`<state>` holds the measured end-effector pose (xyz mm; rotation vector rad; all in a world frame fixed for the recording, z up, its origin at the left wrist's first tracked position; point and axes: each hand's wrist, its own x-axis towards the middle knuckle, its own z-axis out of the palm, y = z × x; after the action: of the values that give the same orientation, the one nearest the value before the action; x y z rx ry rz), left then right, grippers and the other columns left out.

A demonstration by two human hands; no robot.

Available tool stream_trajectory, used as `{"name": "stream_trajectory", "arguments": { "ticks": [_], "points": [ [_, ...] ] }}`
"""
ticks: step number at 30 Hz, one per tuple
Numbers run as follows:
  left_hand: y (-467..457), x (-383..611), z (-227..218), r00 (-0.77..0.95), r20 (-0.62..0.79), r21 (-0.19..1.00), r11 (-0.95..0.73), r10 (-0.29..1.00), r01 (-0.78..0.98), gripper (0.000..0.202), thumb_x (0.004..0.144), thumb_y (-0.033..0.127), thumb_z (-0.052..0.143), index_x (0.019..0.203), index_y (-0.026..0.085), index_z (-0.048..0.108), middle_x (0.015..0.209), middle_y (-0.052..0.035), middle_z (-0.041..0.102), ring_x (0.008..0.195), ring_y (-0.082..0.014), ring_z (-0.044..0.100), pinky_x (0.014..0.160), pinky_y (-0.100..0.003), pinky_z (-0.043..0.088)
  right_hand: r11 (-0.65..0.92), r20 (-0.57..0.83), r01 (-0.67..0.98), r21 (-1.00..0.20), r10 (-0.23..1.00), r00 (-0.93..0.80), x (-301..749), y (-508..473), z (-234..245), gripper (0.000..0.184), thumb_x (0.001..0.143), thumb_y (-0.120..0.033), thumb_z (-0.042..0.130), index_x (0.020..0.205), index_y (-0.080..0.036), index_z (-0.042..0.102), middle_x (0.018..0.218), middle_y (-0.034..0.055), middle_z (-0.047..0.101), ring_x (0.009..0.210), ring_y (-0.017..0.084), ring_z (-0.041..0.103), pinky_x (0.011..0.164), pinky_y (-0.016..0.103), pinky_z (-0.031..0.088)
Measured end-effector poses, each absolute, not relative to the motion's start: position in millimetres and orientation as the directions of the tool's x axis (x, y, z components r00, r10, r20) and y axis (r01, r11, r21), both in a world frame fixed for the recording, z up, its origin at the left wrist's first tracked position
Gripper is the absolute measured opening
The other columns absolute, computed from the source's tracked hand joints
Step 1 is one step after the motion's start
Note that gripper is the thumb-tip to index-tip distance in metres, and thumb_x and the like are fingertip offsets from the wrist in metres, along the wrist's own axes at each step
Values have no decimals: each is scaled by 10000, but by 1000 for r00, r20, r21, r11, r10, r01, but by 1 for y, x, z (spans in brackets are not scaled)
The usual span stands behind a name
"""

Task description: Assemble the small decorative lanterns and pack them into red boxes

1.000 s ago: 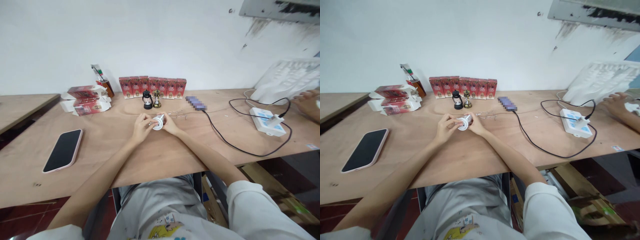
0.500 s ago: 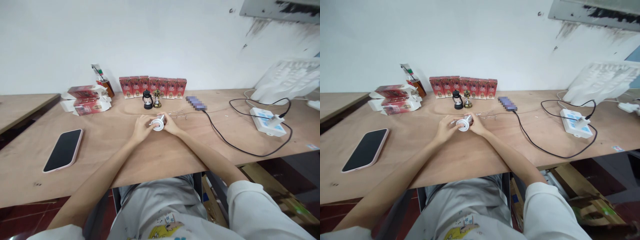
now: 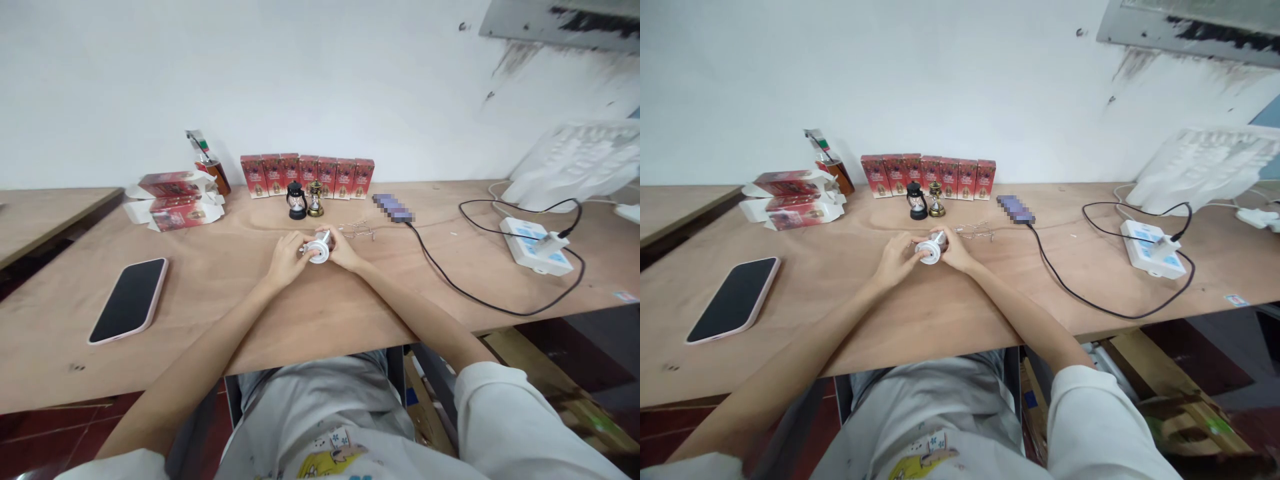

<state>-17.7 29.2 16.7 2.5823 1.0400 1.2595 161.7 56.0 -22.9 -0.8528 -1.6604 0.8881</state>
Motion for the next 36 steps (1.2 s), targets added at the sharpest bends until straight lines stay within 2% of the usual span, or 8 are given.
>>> {"name": "stream_trajectory", "arguments": {
  "ticks": [6, 10, 16, 24, 31, 36],
  "points": [
    [30, -19, 15, 450, 712, 262, -798, 539, 542, 313, 889, 470, 499, 972, 190, 613, 917, -50, 679, 840, -182, 601, 727, -306, 400, 450, 422, 84, -889, 876, -233, 161, 56, -22, 621, 521, -296, 793, 1078, -260, 523, 1203, 55, 467, 1041, 212, 518, 805, 320, 493],
    [28, -18, 14, 434, 763, 228, -826, 480, 515, 206, 902, 367, 518, 900, 193, 627, 1001, -65, 682, 933, -189, 610, 768, -317, 414, 420, 395, 60, -906, 887, -240, 160, 56, -21, 647, 516, -294, 789, 1097, -265, 506, 1183, 42, 495, 950, 183, 547, 800, 320, 490],
    [27, -18, 14, 415, 767, 265, -831, 489, 489, 179, 876, 350, 566, 834, 197, 648, 998, -62, 688, 935, -188, 613, 797, -332, 423, 417, 393, 46, -908, 884, -255, 159, 55, -20, 639, 513, -293, 787, 1083, -254, 500, 1178, 38, 492, 896, 162, 541, 776, 305, 483],
    [23, -18, 18, 420, 724, 341, -814, 547, 471, 192, 881, 359, 551, 822, 205, 651, 1002, -60, 681, 951, -193, 605, 837, -353, 424, 435, 411, 56, -898, 879, -241, 160, 56, -21, 631, 498, -303, 797, 1063, -255, 519, 1209, 48, 459, 965, 181, 523, 776, 298, 488],
    [24, -16, 16, 422, 712, 346, -804, 561, 484, 218, 891, 348, 530, 774, 179, 601, 1017, -76, 662, 941, -187, 607, 818, -332, 426, 427, 402, 56, -903, 881, -249, 161, 56, -22, 618, 519, -300, 786, 1071, -256, 512, 1150, 45, 490, 934, 179, 540, 778, 305, 483],
    [26, -16, 13, 426, 719, 343, -814, 549, 469, 217, 885, 347, 542, 763, 180, 608, 1001, -69, 654, 920, -180, 605, 812, -328, 420, 450, 422, 68, -891, 872, -247, 161, 57, -22, 604, 513, -299, 789, 1053, -246, 524, 1162, 54, 473, 991, 199, 519, 778, 310, 486]
  ]
}}
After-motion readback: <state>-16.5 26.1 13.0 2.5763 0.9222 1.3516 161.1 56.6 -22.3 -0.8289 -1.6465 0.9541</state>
